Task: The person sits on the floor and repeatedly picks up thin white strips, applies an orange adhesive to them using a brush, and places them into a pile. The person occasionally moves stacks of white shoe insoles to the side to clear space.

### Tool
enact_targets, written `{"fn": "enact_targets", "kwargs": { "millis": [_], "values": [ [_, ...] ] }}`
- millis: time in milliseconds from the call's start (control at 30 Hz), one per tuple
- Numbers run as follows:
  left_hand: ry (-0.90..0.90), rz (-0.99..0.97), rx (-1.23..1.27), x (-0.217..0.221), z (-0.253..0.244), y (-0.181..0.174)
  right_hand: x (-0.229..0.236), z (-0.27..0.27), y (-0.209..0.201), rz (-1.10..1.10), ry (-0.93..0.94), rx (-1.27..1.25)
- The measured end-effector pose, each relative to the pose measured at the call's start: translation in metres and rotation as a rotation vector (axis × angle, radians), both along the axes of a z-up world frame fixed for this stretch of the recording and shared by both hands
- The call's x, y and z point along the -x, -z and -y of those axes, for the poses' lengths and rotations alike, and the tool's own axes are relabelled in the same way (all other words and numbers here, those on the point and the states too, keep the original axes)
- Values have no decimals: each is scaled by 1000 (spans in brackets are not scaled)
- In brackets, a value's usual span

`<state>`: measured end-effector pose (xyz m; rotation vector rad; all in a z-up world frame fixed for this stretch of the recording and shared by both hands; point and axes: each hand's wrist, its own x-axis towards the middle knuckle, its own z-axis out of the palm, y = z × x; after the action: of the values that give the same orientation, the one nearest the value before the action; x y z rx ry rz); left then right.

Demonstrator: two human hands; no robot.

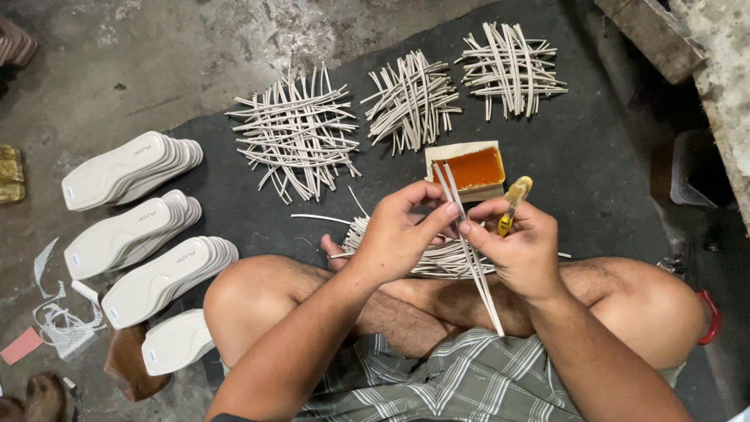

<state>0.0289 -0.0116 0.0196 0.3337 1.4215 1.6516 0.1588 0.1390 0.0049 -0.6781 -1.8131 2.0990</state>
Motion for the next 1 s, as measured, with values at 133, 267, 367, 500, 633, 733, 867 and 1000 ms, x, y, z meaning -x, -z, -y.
{"fn": "enact_targets", "kwargs": {
  "millis": [133,267,367,500,633,733,867,1000],
  "values": [
    [-30,-55,0,1,0,3,1,1,-3,18,-11,-16],
    [-15,-98,25,2,0,2,0,3,-1,-12,-24,16],
    [23,-186,74,3,2,-1,-1,-1,1,65,-60,-54],
    [156,-228,101,2,6,-4,-3,-14,6,-12,-27,-51],
    [314,-184,132,-2,8,-6,-8,-24,11,24,-40,49],
    [321,-195,130,-4,6,-5,-9,-24,14,27,-47,61],
    [131,-236,36,-6,-1,-3,-5,-21,17,9,-28,61],
    [149,-189,137,-4,-2,2,-6,-17,16,4,-32,-7]
  ]
}}
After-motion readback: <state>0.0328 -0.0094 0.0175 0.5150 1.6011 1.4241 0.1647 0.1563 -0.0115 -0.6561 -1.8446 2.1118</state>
